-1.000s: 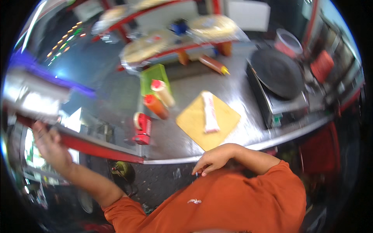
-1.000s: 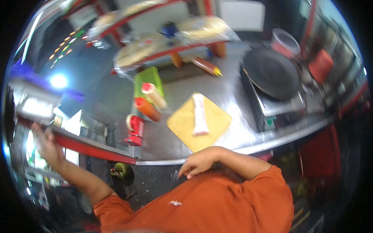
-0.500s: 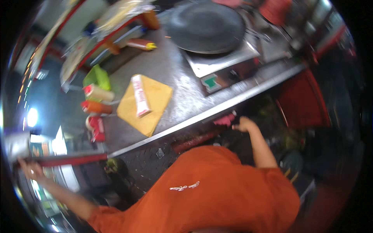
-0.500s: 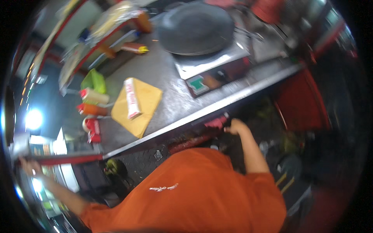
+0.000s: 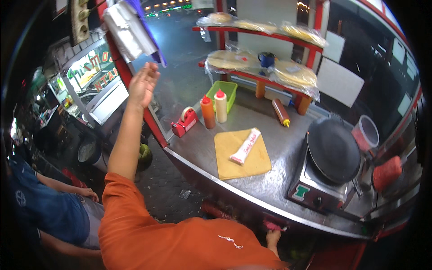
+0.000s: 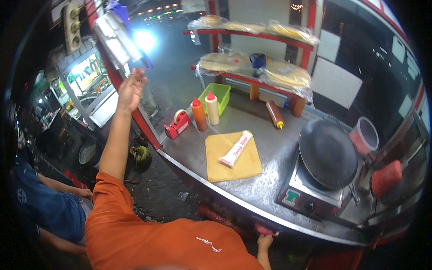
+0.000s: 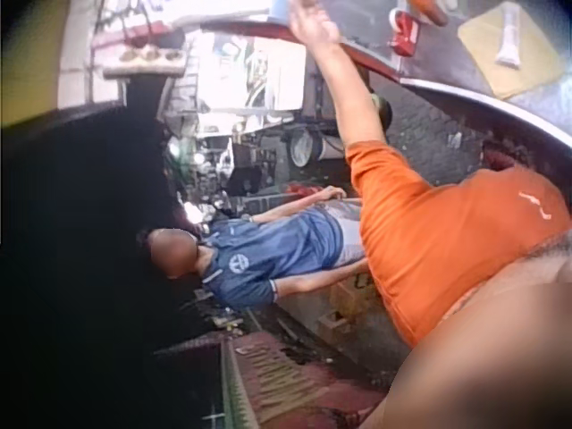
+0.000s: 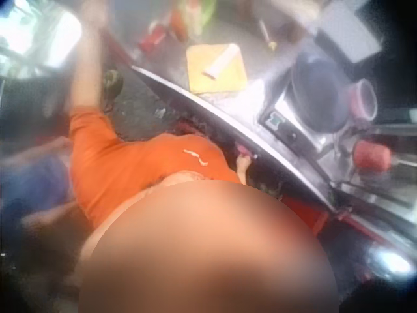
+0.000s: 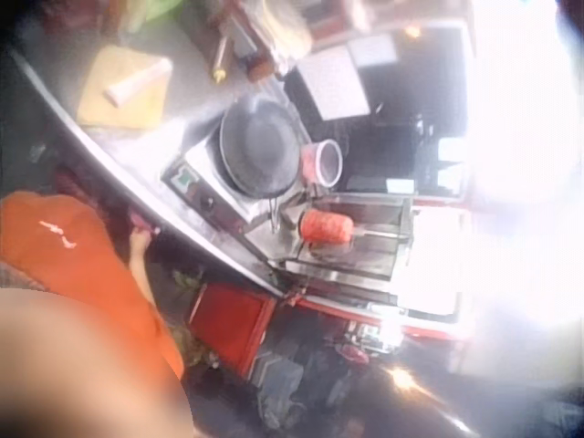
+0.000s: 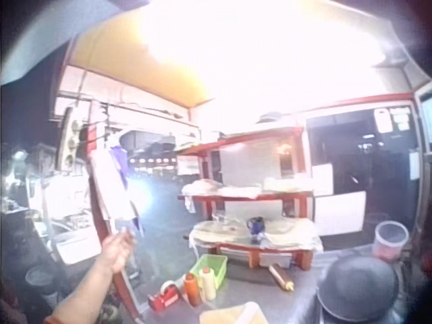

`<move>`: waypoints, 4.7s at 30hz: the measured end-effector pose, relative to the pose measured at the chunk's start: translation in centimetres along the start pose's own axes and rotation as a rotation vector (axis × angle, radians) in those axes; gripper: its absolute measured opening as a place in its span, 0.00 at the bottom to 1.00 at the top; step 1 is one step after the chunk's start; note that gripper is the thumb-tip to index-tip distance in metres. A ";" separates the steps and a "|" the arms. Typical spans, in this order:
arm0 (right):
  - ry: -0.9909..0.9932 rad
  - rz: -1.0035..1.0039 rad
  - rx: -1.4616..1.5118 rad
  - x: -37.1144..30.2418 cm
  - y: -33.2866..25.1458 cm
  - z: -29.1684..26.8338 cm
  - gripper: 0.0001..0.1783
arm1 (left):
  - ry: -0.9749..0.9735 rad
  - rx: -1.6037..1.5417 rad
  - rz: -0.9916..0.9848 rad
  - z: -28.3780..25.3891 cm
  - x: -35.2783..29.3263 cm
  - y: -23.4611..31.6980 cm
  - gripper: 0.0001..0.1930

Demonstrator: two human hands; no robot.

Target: The person assembles a street food wrap by placing shredded lettuce and cooked meat onto a flatbread, adding sauces, and rolling it into a cone. They then wrap the cone in paper, place it in a plastic bag, and complete a cash transaction with a customer.

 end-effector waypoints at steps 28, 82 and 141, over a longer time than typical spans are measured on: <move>-1.537 -0.974 0.033 -12.4 -52.5 18.4 0.16 | 0.193 0.539 0.557 2.5 3.7 4.0 0.21; -0.831 -0.814 1.224 -2.8 -72.5 13.2 0.09 | -0.060 -0.376 0.281 -2.4 -1.9 -0.6 0.06; -0.335 -0.140 0.939 5.7 -48.3 0.3 0.16 | -1.409 0.470 -0.209 4.9 -20.0 -22.0 0.18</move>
Point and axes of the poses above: each hand's wrist, its own x-axis towards the middle knuckle, its own z-axis out of the palm, y = z × x, the point moved 7 cm from there along x, towards the middle knuckle, and after that the axes turned 7 degrees about x, right-handed, at the moved point
